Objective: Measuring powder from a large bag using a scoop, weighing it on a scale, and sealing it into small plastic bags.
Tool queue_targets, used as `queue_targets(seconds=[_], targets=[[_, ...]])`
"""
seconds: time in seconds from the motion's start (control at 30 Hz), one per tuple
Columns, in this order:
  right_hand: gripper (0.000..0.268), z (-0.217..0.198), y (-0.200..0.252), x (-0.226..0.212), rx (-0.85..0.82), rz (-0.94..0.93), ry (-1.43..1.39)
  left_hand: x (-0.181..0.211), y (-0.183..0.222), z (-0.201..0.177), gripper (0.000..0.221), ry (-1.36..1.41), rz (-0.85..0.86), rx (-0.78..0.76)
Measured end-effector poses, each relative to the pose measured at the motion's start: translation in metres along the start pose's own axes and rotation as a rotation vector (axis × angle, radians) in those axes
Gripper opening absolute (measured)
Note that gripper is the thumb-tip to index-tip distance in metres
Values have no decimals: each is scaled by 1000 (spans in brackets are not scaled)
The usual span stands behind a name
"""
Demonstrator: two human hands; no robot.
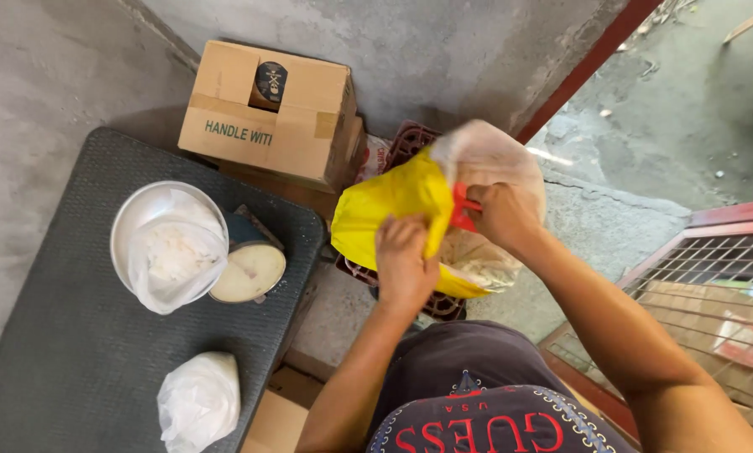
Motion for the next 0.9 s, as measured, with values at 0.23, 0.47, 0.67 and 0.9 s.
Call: queue_targets(seconds=[0.23,0.47,0.67,0.9], targets=[[11,15,-6,6,-110,-68,232,-70,17,-29,17,-131,-176,172],[23,52,-29,-47,-34,-115,-52,-45,27,-22,18,-73,-171,233],[25,26,-22,-45,-278,-56,147,-38,29,-31,15,-128,-178,229],[19,-1,-4,0,-82,-143,377,-36,36,-19,36,-124,-191,247]])
Point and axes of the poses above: each hand's wrist, its own y-axis away from the middle knuckle, its own z-axis out of the palm, x = y × z, the point moved 1 cm from there along -y, towards the middle knuckle, and after that the axes turned 3 degrees about -x, right-handed, at the moved point
